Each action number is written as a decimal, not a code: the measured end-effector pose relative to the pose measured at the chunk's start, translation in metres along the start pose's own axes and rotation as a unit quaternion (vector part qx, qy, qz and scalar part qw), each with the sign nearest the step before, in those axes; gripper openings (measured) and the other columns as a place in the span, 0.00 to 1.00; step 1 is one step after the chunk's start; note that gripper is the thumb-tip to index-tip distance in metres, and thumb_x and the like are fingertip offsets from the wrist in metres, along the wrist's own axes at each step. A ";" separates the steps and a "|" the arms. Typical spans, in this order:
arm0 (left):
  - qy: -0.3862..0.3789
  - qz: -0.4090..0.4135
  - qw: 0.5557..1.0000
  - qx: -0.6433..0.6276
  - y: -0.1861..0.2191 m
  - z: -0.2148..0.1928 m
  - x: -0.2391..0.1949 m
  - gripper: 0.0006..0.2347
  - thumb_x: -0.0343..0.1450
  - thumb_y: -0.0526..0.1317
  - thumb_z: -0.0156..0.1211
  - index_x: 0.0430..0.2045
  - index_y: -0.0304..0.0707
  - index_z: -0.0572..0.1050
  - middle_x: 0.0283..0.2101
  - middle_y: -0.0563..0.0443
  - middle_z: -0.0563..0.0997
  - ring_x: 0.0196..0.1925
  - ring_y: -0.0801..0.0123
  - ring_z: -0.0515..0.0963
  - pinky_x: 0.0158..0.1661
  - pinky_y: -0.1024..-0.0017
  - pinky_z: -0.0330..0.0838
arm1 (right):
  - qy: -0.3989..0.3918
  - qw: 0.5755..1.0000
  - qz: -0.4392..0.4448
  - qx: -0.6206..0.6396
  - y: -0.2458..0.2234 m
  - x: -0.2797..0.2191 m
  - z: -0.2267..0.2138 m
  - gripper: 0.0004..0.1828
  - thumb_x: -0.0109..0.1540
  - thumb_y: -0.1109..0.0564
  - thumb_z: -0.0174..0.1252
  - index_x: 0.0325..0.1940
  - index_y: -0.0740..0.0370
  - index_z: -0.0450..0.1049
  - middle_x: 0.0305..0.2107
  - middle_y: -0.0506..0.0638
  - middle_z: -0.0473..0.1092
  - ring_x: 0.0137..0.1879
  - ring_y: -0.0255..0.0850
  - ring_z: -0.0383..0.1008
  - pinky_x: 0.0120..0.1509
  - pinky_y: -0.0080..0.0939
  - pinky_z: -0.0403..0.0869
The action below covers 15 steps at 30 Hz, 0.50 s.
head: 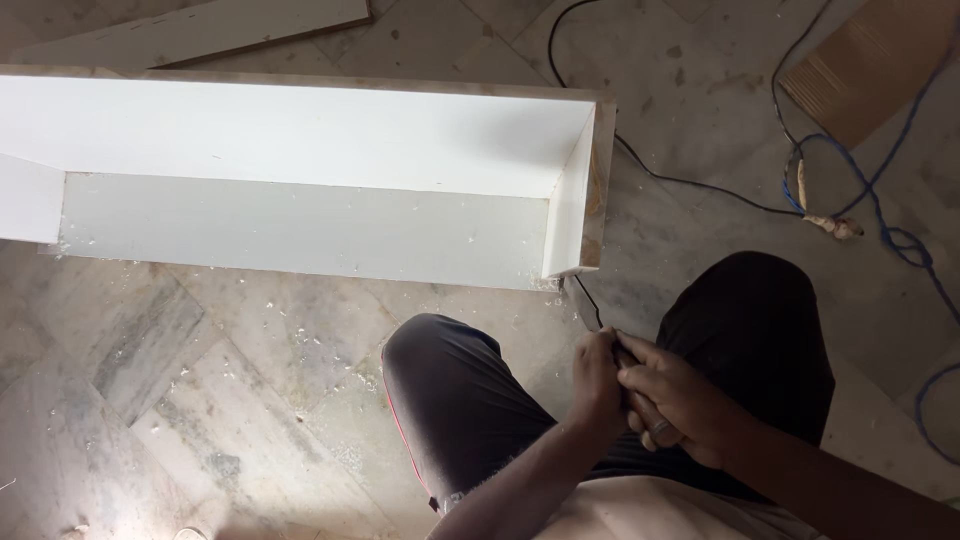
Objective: The person uses a chisel to scrape and smooth the edges of a white wooden furniture piece. They hold the chisel with both hands and work along the side and corner of the piece.
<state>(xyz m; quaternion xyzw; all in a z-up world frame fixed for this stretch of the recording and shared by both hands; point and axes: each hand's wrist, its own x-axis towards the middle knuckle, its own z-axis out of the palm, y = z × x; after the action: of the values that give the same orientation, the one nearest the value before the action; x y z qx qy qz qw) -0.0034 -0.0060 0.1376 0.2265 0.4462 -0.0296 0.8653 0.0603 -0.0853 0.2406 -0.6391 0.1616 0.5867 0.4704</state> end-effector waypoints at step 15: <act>0.004 -0.017 0.995 0.100 -0.006 -0.007 0.013 0.15 0.74 0.45 0.43 0.23 0.33 0.69 0.24 0.47 0.71 0.24 0.68 0.72 0.24 0.67 0.68 | -0.046 0.998 -0.034 0.029 0.000 0.006 0.001 0.33 0.64 0.60 0.41 0.75 0.59 0.56 0.09 0.48 0.60 0.11 0.32 0.56 0.15 0.33 0.62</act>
<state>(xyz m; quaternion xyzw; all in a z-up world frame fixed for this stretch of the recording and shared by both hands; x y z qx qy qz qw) -0.0026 -0.0067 0.1217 0.3044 0.4481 -0.0882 0.8359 0.0613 -0.0828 0.2347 -0.6026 0.1352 0.5940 0.5155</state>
